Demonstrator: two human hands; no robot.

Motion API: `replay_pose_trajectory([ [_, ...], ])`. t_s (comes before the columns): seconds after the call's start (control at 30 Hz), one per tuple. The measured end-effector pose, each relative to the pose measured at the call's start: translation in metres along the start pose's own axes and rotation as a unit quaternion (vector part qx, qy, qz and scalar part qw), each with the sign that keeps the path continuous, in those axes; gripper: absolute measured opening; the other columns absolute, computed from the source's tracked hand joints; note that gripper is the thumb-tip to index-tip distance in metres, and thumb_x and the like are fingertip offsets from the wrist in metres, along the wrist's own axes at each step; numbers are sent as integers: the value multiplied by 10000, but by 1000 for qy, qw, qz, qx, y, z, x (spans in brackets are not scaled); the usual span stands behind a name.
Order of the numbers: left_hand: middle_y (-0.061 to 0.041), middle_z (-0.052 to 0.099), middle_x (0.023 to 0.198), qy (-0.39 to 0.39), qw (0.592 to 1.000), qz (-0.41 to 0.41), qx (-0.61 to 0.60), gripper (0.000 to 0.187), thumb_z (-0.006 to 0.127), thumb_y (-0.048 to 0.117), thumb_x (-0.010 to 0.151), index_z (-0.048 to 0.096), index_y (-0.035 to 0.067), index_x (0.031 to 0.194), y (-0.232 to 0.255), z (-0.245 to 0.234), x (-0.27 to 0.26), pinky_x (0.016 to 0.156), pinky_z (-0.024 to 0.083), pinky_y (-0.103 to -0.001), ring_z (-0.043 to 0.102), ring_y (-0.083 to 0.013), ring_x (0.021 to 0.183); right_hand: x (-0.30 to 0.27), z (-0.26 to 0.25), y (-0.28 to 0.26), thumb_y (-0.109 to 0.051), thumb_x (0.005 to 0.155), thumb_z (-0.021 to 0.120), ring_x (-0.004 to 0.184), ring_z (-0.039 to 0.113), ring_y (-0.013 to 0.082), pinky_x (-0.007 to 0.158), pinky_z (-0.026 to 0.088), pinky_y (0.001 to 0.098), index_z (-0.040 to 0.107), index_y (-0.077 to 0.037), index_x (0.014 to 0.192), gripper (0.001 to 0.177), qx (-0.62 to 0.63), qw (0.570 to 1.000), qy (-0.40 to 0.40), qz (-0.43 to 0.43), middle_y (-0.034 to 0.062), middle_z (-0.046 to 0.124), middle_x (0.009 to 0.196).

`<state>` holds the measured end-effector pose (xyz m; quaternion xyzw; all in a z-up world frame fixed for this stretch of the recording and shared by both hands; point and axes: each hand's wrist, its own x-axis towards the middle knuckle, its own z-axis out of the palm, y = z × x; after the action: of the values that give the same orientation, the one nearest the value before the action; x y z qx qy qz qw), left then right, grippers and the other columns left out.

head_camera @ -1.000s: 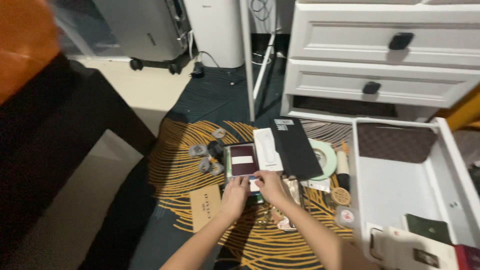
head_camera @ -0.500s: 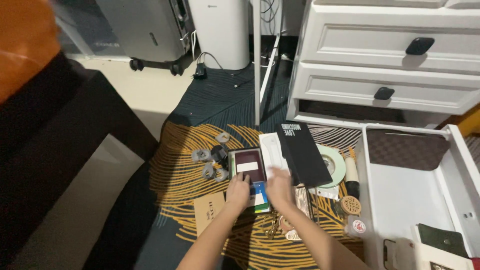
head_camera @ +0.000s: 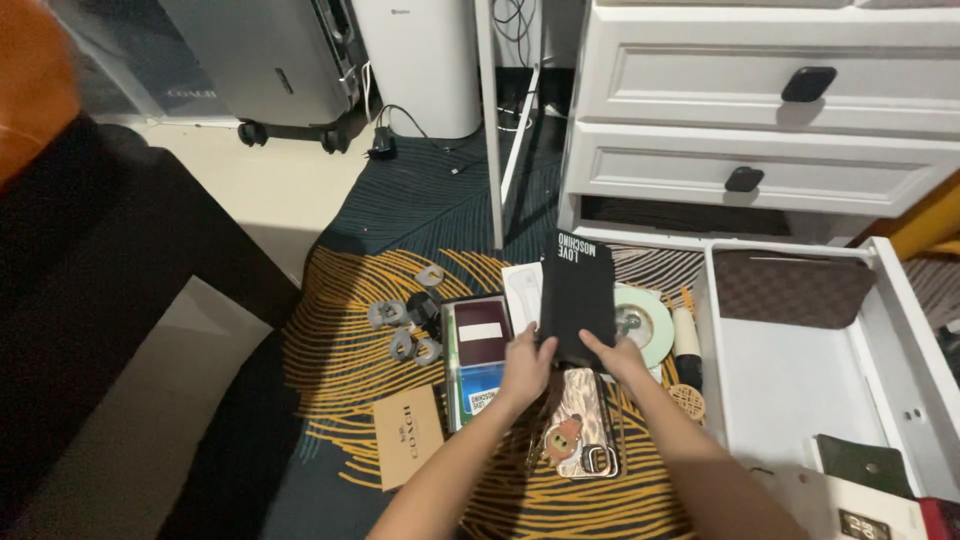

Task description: Organizing various items including wallets, boxes, and accessories inside a dresser drawer while sitting on the floor.

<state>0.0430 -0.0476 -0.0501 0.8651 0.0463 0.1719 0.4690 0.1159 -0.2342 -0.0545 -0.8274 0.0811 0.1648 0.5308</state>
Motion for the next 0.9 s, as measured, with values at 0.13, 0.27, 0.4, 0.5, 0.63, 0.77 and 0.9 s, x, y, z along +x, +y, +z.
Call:
replay_pose_trajectory([
  [0.13, -305, 651, 1229, 30, 988, -128, -76, 557, 642, 309, 962, 510, -43, 1373, 21, 8, 11, 1022, 474, -464, 621, -446, 1179, 17, 12, 25, -384, 891, 723, 1190, 672, 332, 998, 529, 450, 479, 82, 1419, 746, 165, 985, -26, 36, 239, 661, 1366],
  [0.27, -275, 711, 1169, 52, 973, -223, 9, 510, 626, 391, 940, 614, -23, 1238, 5, -21, 16, 993, 519, -455, 683, -416, 1117, -2, 18, 3, -323, 947, 708, 1246, 589, 282, 1034, 476, 443, 428, 37, 1477, 700, 98, 994, -5, -45, 204, 564, 1436],
  [0.4, -297, 678, 1186, 63, 958, -272, 67, 659, 435, 543, 979, 581, 14, 1344, 9, -91, -19, 980, 489, -521, 641, -465, 1123, -72, 47, -65, -348, 950, 684, 1207, 637, 270, 1010, 511, 426, 489, -58, 1477, 632, -72, 994, -75, -28, 141, 617, 1391],
  [0.5, -324, 644, 1234, 96, 956, -259, 102, 658, 418, 527, 1030, 568, -30, 1346, -46, -102, -53, 1019, 468, -519, 609, -483, 1164, -113, 69, -86, -381, 953, 671, 1147, 702, 261, 988, 538, 413, 588, -86, 1408, 549, -177, 977, -112, -46, 114, 716, 1303],
  [0.63, -328, 574, 1300, 107, 945, -240, 195, 610, 430, 479, 1034, 605, -49, 1285, -73, -110, -77, 1048, 430, -515, 543, -488, 1214, -117, 102, -48, -374, 947, 679, 1105, 714, 261, 974, 540, 403, 664, -89, 1326, 474, -192, 971, -111, -87, 117, 740, 1241],
  [0.77, -300, 554, 1320, 72, 949, -251, 175, 544, 482, 427, 1011, 618, -39, 1255, -79, -104, -81, 1075, 428, -488, 532, -457, 1236, -127, 105, -45, -353, 930, 696, 1073, 722, 278, 964, 540, 400, 669, -71, 1297, 463, -167, 981, -79, -62, 137, 749, 1193],
  [0.9, -306, 583, 1279, 40, 936, -281, 206, 516, 498, 418, 1013, 610, 26, 1329, -74, -102, -77, 1065, 433, -497, 552, -464, 1212, -115, 119, -24, -286, 920, 689, 1060, 714, 315, 969, 548, 406, 683, -25, 1279, 443, -158, 983, -29, -90, 195, 746, 1154],
])
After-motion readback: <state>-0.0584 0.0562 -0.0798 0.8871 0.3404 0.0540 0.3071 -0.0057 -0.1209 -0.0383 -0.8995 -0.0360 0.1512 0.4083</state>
